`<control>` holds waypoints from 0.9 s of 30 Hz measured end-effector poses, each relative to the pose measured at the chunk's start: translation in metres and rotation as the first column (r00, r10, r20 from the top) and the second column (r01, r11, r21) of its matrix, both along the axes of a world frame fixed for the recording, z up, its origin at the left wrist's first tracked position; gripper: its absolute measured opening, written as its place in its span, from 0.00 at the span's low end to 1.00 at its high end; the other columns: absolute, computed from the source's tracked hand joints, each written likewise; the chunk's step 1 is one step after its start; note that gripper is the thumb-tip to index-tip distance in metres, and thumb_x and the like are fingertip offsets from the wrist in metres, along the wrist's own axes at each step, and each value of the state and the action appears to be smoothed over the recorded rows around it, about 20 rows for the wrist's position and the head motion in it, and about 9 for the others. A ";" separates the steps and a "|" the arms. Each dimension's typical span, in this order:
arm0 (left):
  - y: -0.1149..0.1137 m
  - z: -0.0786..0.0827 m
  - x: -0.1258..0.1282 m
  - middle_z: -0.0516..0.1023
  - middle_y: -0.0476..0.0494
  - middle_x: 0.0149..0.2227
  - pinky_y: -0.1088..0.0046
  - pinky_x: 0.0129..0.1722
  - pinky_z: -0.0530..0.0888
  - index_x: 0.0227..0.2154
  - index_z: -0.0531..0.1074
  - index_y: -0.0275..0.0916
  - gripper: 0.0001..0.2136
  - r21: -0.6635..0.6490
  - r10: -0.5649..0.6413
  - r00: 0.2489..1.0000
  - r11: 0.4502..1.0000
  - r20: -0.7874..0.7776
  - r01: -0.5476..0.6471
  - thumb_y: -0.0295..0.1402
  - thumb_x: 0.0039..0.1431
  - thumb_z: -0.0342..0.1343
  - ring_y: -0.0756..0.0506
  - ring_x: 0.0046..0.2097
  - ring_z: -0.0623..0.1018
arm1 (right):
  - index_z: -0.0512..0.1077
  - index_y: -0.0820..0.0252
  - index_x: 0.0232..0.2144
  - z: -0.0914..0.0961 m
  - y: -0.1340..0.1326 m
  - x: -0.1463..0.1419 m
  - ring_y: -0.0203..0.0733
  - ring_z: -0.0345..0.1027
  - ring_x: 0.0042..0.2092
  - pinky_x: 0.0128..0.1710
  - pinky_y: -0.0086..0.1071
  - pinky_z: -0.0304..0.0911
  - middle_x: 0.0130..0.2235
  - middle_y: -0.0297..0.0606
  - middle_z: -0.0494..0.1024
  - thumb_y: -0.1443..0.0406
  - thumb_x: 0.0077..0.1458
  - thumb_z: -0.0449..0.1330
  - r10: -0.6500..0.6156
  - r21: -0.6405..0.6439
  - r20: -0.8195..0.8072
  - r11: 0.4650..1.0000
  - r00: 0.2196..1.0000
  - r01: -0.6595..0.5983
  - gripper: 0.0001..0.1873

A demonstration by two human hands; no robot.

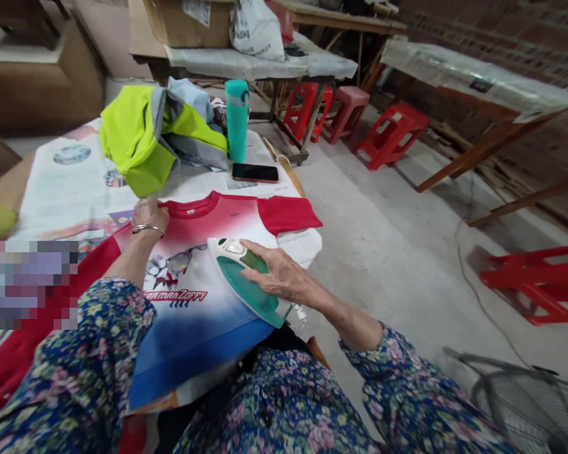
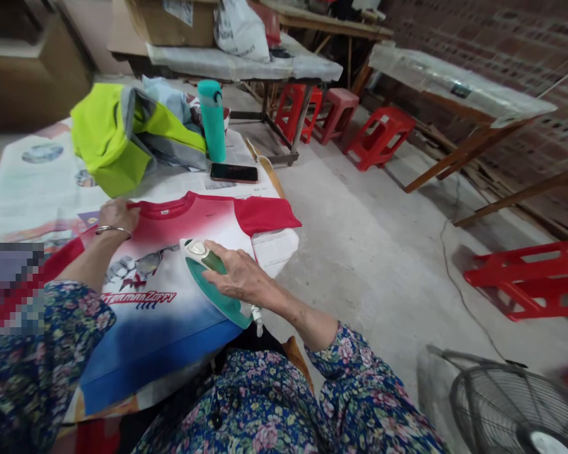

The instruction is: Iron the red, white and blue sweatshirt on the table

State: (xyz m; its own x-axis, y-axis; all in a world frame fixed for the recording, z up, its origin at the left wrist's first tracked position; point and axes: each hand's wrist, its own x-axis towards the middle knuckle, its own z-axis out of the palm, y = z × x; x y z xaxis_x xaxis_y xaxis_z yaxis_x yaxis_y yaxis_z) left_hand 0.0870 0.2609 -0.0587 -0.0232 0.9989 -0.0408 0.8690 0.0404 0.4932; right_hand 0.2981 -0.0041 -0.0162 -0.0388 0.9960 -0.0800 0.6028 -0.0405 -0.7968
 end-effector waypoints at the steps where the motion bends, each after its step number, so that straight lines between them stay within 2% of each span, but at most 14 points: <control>1: 0.005 -0.002 -0.001 0.79 0.23 0.63 0.45 0.70 0.71 0.57 0.77 0.25 0.19 0.008 -0.007 1.000 1.000 -0.004 0.007 0.28 0.67 0.55 0.30 0.68 0.75 | 0.72 0.56 0.75 0.001 0.003 0.000 0.59 0.81 0.61 0.65 0.55 0.75 0.63 0.49 0.85 0.63 0.68 0.66 0.015 -0.004 -0.003 1.000 1.000 -0.015 0.35; 5: 0.017 -0.011 -0.004 0.82 0.29 0.58 0.49 0.70 0.73 0.59 0.77 0.27 0.21 0.045 -0.021 1.000 0.999 -0.011 0.021 0.32 0.68 0.55 0.34 0.64 0.76 | 0.70 0.58 0.76 0.009 0.011 -0.001 0.59 0.81 0.62 0.65 0.55 0.75 0.65 0.48 0.83 0.63 0.68 0.65 0.041 -0.010 0.011 0.999 0.999 -0.041 0.36; 9: 0.013 -0.015 -0.004 0.80 0.28 0.60 0.50 0.69 0.74 0.59 0.78 0.28 0.20 0.065 -0.023 1.000 0.998 -0.015 0.023 0.30 0.68 0.54 0.33 0.64 0.77 | 0.70 0.57 0.76 0.009 0.016 -0.001 0.60 0.78 0.66 0.69 0.57 0.72 0.69 0.48 0.80 0.64 0.67 0.65 0.036 -0.019 0.025 0.999 0.999 -0.036 0.37; 13: -0.010 -0.015 -0.001 0.67 0.24 0.71 0.45 0.66 0.77 0.68 0.70 0.33 0.27 0.126 -0.021 1.000 0.992 -0.016 0.023 0.26 0.67 0.55 0.31 0.65 0.79 | 0.72 0.55 0.75 0.002 0.019 0.001 0.60 0.73 0.72 0.73 0.57 0.68 0.72 0.47 0.76 0.66 0.66 0.66 0.019 -0.007 0.021 1.000 1.000 -0.019 0.36; 17: -0.048 -0.021 0.002 0.56 0.23 0.80 0.38 0.71 0.72 0.75 0.65 0.40 0.34 0.165 -0.112 0.993 0.979 -0.043 0.118 0.30 0.67 0.60 0.26 0.75 0.69 | 0.73 0.52 0.74 -0.001 0.023 0.001 0.59 0.73 0.72 0.73 0.57 0.68 0.71 0.46 0.78 0.67 0.65 0.68 0.010 0.010 0.021 1.000 1.000 -0.010 0.37; 19: -0.067 -0.027 0.001 0.53 0.25 0.82 0.35 0.76 0.65 0.76 0.64 0.40 0.33 0.133 -0.177 0.980 0.973 -0.092 0.188 0.35 0.71 0.58 0.25 0.78 0.64 | 0.73 0.53 0.75 0.001 0.025 0.000 0.57 0.78 0.66 0.68 0.54 0.73 0.68 0.46 0.81 0.67 0.65 0.68 -0.007 -0.014 0.006 1.000 1.000 0.007 0.37; 21: -0.085 -0.034 -0.001 0.53 0.27 0.83 0.32 0.79 0.56 0.78 0.63 0.39 0.32 0.070 -0.235 0.957 0.966 -0.168 0.250 0.41 0.75 0.52 0.26 0.82 0.58 | 0.70 0.54 0.76 0.004 0.026 -0.001 0.50 0.85 0.52 0.57 0.49 0.81 0.63 0.46 0.85 0.66 0.67 0.67 -0.010 -0.071 -0.028 0.997 1.000 0.008 0.37; 22: -0.093 -0.038 -0.004 0.54 0.27 0.83 0.32 0.80 0.53 0.78 0.62 0.39 0.32 0.038 -0.263 0.943 0.960 -0.206 0.276 0.43 0.76 0.48 0.27 0.83 0.55 | 0.69 0.54 0.77 0.006 0.026 -0.001 0.45 0.84 0.43 0.50 0.45 0.82 0.61 0.46 0.86 0.66 0.68 0.66 -0.008 -0.099 -0.045 0.995 0.999 0.004 0.37; 24: -0.108 -0.046 -0.011 0.55 0.27 0.83 0.30 0.80 0.50 0.79 0.62 0.37 0.33 0.001 -0.305 0.917 0.949 -0.259 0.316 0.46 0.76 0.45 0.28 0.84 0.52 | 0.69 0.53 0.77 0.009 0.026 -0.001 0.35 0.76 0.29 0.38 0.37 0.80 0.58 0.45 0.86 0.67 0.69 0.65 -0.001 -0.122 -0.070 0.992 0.998 -0.008 0.37; 27: -0.134 -0.056 -0.025 0.56 0.23 0.82 0.29 0.79 0.52 0.79 0.61 0.34 0.36 0.041 -0.338 0.894 0.930 -0.294 0.366 0.46 0.74 0.46 0.25 0.83 0.55 | 0.69 0.52 0.77 0.012 0.024 -0.001 0.30 0.67 0.23 0.29 0.31 0.74 0.51 0.41 0.87 0.68 0.69 0.64 0.026 -0.102 -0.087 0.994 0.996 -0.035 0.37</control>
